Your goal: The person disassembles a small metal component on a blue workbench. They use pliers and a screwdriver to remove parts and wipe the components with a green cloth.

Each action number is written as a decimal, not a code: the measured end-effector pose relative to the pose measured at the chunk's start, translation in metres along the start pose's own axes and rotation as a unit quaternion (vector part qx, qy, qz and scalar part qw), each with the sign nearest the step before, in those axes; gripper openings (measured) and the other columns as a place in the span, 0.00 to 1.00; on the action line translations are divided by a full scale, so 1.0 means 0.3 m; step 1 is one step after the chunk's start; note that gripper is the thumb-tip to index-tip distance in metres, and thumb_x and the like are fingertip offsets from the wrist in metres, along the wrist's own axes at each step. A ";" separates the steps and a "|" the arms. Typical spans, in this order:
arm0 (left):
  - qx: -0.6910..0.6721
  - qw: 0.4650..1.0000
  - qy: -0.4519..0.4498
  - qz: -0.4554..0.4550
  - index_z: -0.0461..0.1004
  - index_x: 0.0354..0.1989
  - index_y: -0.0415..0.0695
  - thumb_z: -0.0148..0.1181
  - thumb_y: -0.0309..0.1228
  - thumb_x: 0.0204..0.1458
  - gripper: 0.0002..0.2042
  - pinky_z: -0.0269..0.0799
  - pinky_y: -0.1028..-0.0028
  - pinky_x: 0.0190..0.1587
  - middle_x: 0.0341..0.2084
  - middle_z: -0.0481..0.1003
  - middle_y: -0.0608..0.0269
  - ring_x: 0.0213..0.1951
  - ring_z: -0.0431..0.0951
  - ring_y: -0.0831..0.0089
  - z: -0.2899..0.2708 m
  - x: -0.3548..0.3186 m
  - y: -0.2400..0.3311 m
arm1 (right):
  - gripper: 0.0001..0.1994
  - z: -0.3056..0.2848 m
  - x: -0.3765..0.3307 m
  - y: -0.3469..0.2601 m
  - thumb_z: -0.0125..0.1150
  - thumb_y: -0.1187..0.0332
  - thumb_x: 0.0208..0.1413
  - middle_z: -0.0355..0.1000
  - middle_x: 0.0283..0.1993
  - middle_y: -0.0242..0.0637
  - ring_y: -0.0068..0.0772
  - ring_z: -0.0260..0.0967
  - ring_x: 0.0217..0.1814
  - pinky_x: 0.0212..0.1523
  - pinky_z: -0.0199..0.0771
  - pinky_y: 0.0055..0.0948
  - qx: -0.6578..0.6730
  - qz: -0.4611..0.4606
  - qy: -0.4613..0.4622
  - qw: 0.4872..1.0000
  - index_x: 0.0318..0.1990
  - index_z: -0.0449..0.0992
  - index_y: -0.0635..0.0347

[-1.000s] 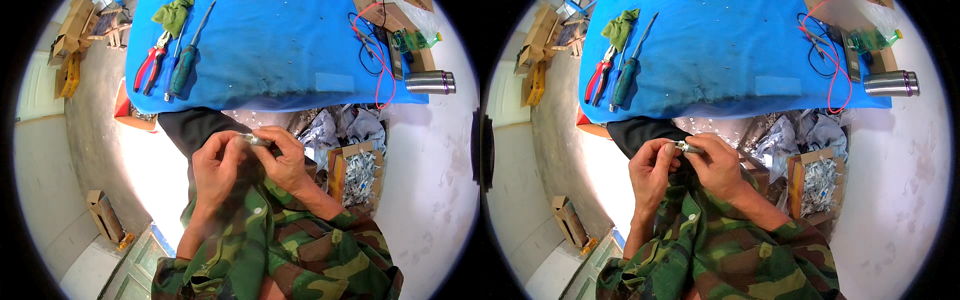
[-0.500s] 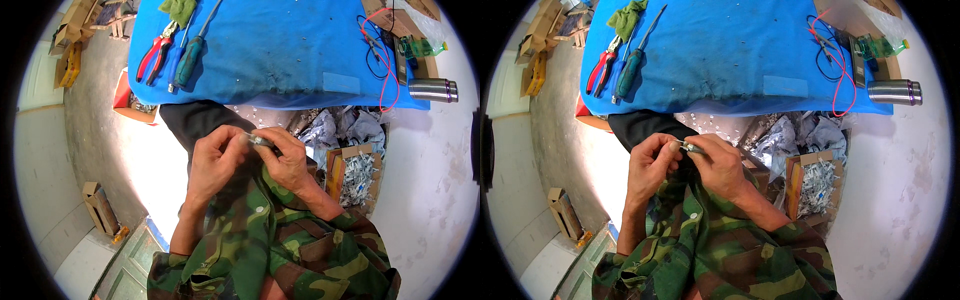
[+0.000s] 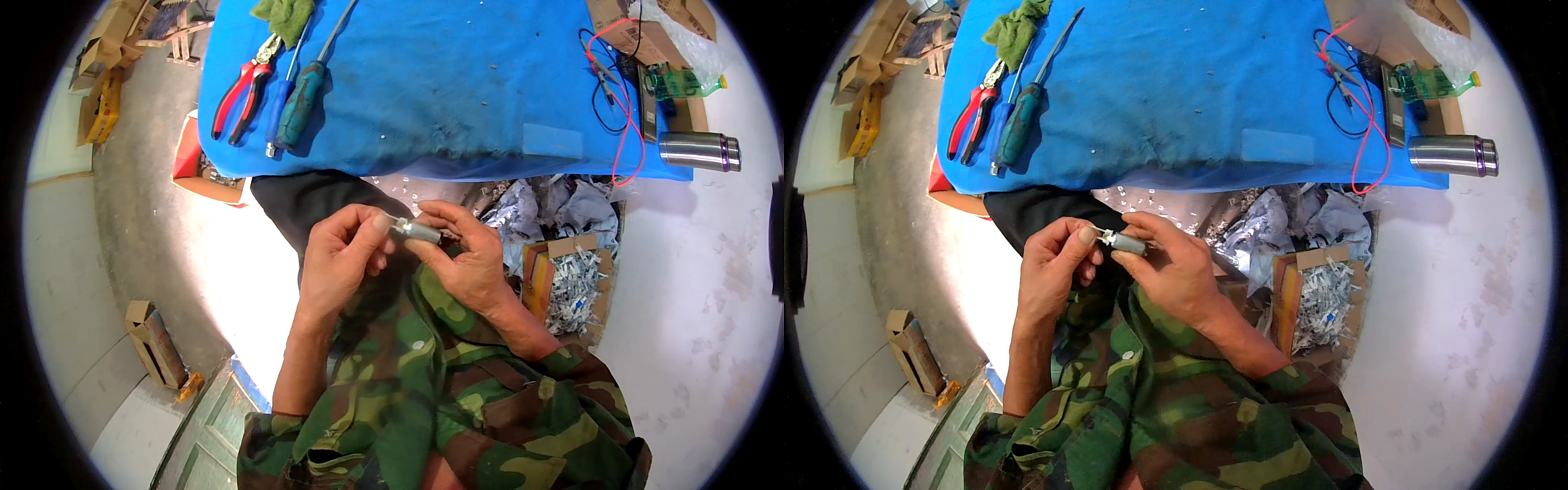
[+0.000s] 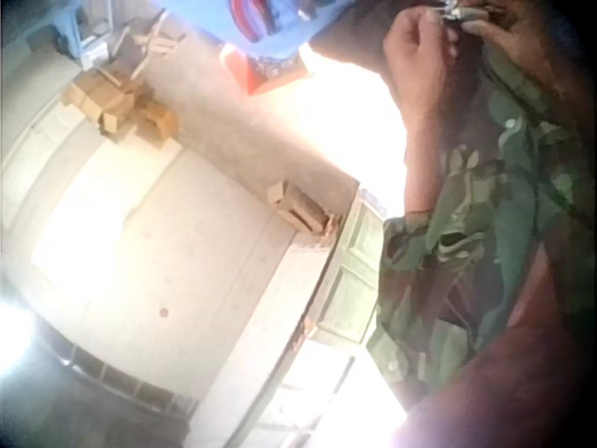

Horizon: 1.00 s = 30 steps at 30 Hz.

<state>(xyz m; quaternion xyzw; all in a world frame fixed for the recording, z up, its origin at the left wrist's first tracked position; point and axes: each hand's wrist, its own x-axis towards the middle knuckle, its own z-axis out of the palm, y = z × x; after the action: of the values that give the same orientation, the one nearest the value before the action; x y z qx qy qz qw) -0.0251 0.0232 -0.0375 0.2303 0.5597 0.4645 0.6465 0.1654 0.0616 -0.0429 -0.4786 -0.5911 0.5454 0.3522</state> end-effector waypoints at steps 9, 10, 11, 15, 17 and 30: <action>0.026 0.999 0.011 0.037 0.78 0.44 0.39 0.60 0.37 0.68 0.12 0.69 0.82 0.29 0.28 0.79 0.68 0.26 0.74 0.84 -0.004 0.002 0.054 | 0.17 -0.015 0.071 -0.079 0.72 0.76 0.54 0.82 0.46 0.44 0.38 0.82 0.44 0.45 0.80 0.31 -0.118 -0.103 -0.064 0.986 0.52 0.82 0.61; 0.047 0.997 0.025 0.047 0.78 0.45 0.39 0.60 0.37 0.68 0.12 0.69 0.82 0.29 0.29 0.79 0.68 0.26 0.74 0.84 0.002 0.002 0.069 | 0.16 -0.015 0.084 -0.091 0.72 0.76 0.54 0.82 0.47 0.44 0.38 0.82 0.44 0.45 0.80 0.31 -0.129 -0.105 -0.057 0.984 0.52 0.82 0.61; 0.082 0.994 0.041 0.057 0.78 0.48 0.38 0.61 0.36 0.68 0.12 0.70 0.81 0.31 0.31 0.80 0.68 0.28 0.74 0.83 0.003 0.001 0.084 | 0.16 -0.016 0.096 -0.100 0.71 0.76 0.54 0.81 0.47 0.44 0.39 0.82 0.45 0.44 0.79 0.31 -0.139 -0.107 -0.048 0.983 0.52 0.82 0.61; 0.115 0.982 0.091 0.118 0.79 0.50 0.37 0.63 0.33 0.66 0.12 0.71 0.81 0.33 0.33 0.80 0.66 0.29 0.75 0.82 -0.012 -0.007 0.143 | 0.13 -0.031 0.169 -0.157 0.69 0.76 0.55 0.81 0.46 0.44 0.40 0.81 0.45 0.44 0.79 0.32 -0.158 -0.105 -0.002 0.982 0.49 0.81 0.64; 0.113 0.977 0.116 0.141 0.79 0.49 0.37 0.64 0.32 0.65 0.12 0.72 0.80 0.33 0.33 0.80 0.66 0.30 0.75 0.82 -0.031 -0.009 0.173 | 0.11 -0.031 0.218 -0.167 0.68 0.76 0.55 0.80 0.44 0.43 0.44 0.80 0.44 0.45 0.78 0.34 -0.174 -0.139 0.033 0.974 0.47 0.80 0.63; 0.368 0.833 0.282 0.302 0.80 0.44 0.38 0.71 0.28 0.56 0.11 0.76 0.70 0.35 0.34 0.80 0.55 0.31 0.80 0.64 -0.150 0.066 0.286 | 0.09 -0.024 0.466 -0.114 0.67 0.71 0.56 0.78 0.50 0.38 0.45 0.74 0.55 0.68 0.60 0.55 -0.351 -0.266 0.072 0.895 0.44 0.78 0.57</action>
<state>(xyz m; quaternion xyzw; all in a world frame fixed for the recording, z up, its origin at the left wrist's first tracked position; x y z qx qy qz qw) -0.0977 0.0699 0.0105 0.4684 0.7496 0.4411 0.1555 0.1249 0.1984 -0.0229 -0.4339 -0.8222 0.1524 0.3354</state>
